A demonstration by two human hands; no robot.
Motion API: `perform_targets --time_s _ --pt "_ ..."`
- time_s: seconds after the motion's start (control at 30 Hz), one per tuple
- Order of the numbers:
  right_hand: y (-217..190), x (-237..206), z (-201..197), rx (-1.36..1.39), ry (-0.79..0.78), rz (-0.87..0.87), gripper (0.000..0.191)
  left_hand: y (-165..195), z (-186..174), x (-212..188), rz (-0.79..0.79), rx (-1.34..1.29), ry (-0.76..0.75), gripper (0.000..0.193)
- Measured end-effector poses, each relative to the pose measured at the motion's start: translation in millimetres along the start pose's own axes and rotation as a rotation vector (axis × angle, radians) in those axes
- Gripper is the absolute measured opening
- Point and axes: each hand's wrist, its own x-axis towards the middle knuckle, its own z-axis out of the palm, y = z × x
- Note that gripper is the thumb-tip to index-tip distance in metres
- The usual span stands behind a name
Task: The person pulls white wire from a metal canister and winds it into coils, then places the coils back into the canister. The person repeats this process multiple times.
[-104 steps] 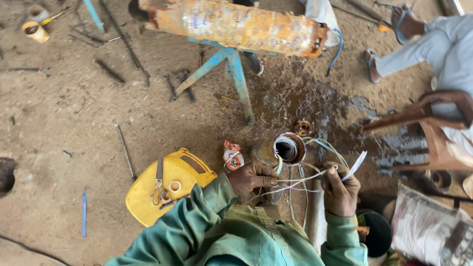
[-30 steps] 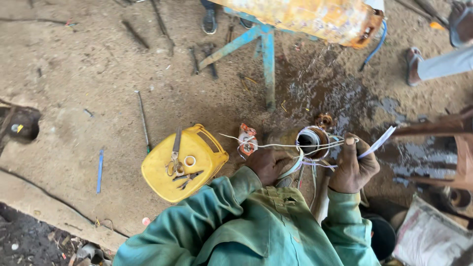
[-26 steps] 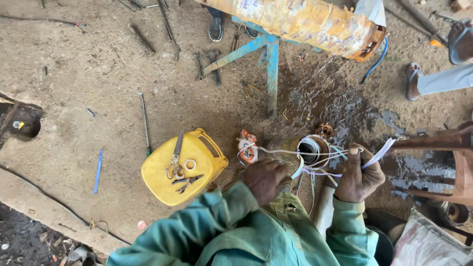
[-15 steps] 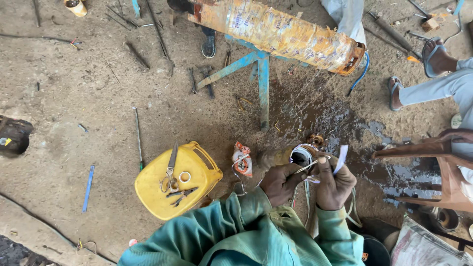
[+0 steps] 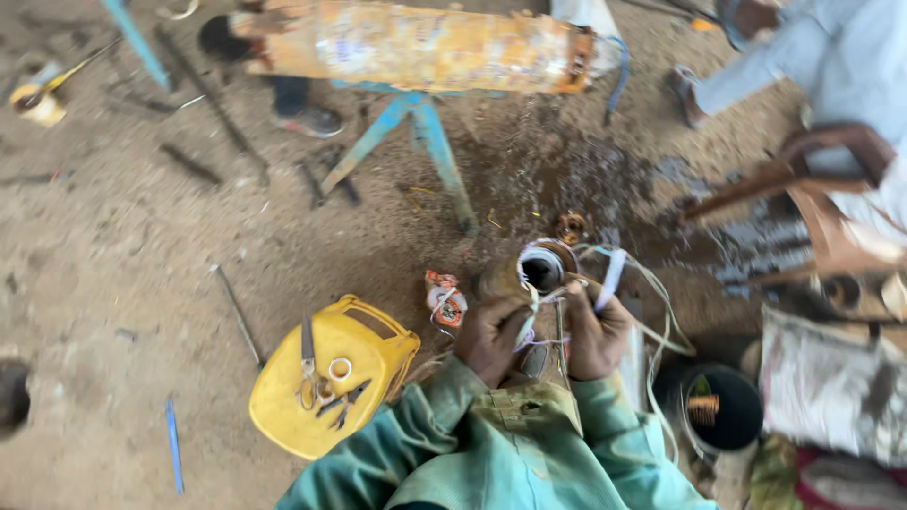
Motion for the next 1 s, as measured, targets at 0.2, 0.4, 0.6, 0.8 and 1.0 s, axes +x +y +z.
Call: perform_targets --time_s 0.2,0.4,0.6,0.8,1.0 --pt "18.5 -7.0 -9.5 0.068 -0.141 0.045 0.009 -20.2 -24.0 -7.2 -0.191 -0.238 -0.256 0.018" --pt "19.0 -9.1 -9.5 0.089 -0.222 -0.028 0.011 -48.7 -41.0 9.7 -0.771 -0.472 -0.519 0.02" --pt "25.4 -8.4 -16.7 0.104 -0.058 -0.027 0.017 -52.5 -26.2 1.9 -0.666 -0.357 -0.499 0.023" --pt "30.3 2.1 -44.9 0.03 0.091 -0.048 0.019 -33.7 -22.4 -14.3 -0.267 -0.001 -0.423 0.023" --pt "29.1 -0.8 -50.3 0.018 0.146 -0.03 0.016 -13.9 -13.9 -17.2 -0.199 0.17 -0.354 0.024"
